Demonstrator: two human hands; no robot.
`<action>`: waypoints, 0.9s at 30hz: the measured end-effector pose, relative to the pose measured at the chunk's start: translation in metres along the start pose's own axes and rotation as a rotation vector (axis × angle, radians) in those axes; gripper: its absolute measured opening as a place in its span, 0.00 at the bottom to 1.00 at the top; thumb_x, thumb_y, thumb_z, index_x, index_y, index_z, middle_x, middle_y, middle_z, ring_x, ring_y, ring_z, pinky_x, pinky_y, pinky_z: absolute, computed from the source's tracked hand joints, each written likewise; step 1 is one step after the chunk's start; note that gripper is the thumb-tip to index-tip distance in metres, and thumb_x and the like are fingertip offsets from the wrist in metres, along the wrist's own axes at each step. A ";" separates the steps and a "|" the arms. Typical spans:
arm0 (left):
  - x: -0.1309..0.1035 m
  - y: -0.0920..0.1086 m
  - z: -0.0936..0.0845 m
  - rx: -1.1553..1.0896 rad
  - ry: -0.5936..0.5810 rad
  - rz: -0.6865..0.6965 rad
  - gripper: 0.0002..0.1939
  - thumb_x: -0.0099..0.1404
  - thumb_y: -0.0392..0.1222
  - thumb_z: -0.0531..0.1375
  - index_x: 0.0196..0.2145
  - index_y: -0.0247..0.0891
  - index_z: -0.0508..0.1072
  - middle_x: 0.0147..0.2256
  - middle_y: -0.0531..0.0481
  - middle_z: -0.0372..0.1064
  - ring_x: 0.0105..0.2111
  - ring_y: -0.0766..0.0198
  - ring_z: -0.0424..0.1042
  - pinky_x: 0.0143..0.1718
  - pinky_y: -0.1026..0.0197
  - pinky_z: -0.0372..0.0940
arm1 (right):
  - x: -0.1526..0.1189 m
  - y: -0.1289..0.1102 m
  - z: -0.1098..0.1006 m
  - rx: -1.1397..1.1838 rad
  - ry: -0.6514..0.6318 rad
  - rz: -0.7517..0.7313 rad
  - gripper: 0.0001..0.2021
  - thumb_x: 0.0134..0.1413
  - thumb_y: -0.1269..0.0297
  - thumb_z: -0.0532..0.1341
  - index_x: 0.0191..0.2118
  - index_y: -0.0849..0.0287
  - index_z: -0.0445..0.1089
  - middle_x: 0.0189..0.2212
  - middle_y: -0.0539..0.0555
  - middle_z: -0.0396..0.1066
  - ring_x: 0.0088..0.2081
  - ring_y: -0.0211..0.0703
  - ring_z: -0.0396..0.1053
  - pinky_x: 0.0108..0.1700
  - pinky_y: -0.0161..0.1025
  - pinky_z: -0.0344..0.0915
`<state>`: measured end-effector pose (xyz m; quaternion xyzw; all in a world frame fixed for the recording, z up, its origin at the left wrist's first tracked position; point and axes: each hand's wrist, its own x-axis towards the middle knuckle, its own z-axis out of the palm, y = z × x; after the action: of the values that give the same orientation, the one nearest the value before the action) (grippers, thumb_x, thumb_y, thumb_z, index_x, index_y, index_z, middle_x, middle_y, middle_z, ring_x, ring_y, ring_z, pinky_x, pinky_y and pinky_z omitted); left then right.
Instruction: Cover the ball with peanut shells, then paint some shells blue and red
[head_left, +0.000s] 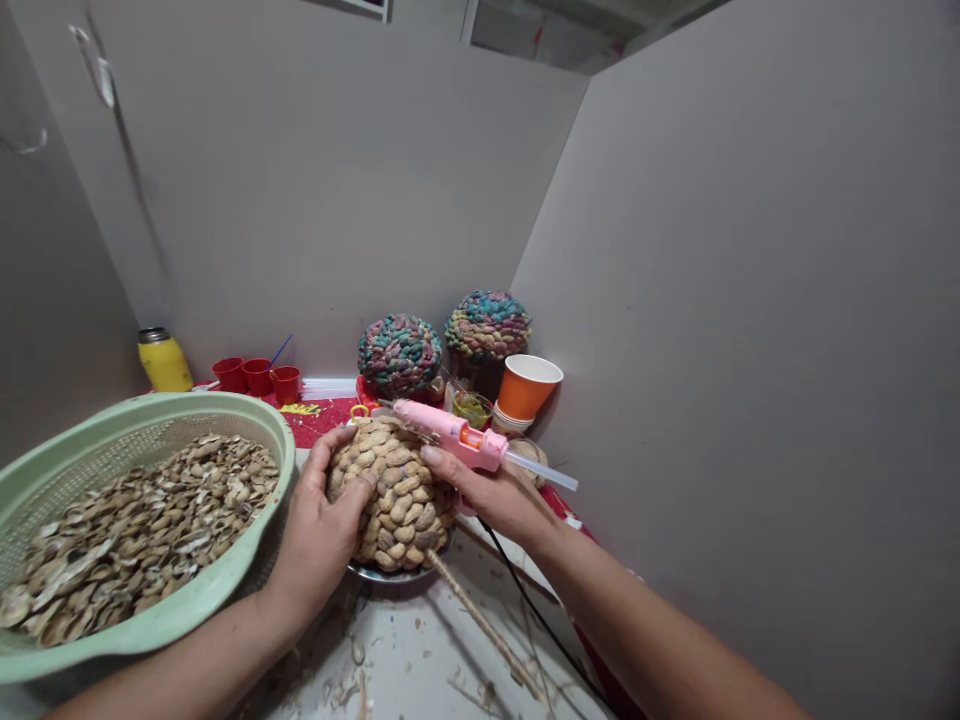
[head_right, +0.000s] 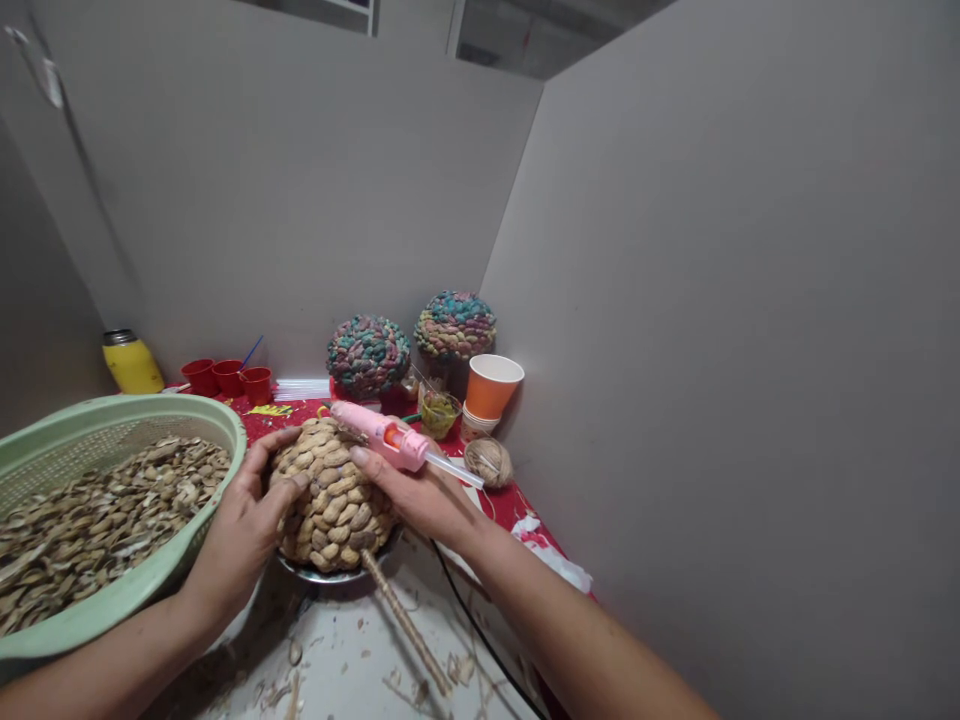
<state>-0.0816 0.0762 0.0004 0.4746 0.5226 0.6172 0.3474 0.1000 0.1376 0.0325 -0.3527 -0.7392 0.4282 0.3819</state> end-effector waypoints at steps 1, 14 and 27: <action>0.000 0.000 0.000 0.000 0.001 0.003 0.22 0.61 0.40 0.58 0.54 0.42 0.67 0.54 0.44 0.72 0.55 0.50 0.71 0.58 0.45 0.64 | 0.000 0.000 0.000 0.000 0.000 -0.002 0.27 0.59 0.44 0.61 0.58 0.53 0.72 0.38 0.54 0.79 0.47 0.54 0.75 0.49 0.50 0.74; -0.001 0.004 -0.003 -0.078 -0.020 -0.005 0.19 0.68 0.50 0.55 0.53 0.42 0.67 0.55 0.45 0.70 0.57 0.50 0.68 0.59 0.46 0.62 | -0.001 0.001 0.002 0.038 0.044 0.047 0.25 0.57 0.43 0.62 0.53 0.53 0.76 0.46 0.54 0.79 0.52 0.56 0.73 0.59 0.53 0.66; -0.022 0.019 -0.009 -0.188 0.089 0.095 0.21 0.73 0.53 0.52 0.60 0.48 0.66 0.66 0.49 0.59 0.68 0.55 0.52 0.70 0.48 0.43 | -0.041 0.002 -0.030 0.106 0.424 0.093 0.23 0.51 0.41 0.66 0.42 0.57 0.76 0.17 0.46 0.63 0.18 0.36 0.58 0.19 0.34 0.58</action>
<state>-0.0823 0.0488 0.0137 0.4360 0.4544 0.6997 0.3373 0.1457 0.1143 0.0307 -0.4481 -0.6017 0.4000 0.5264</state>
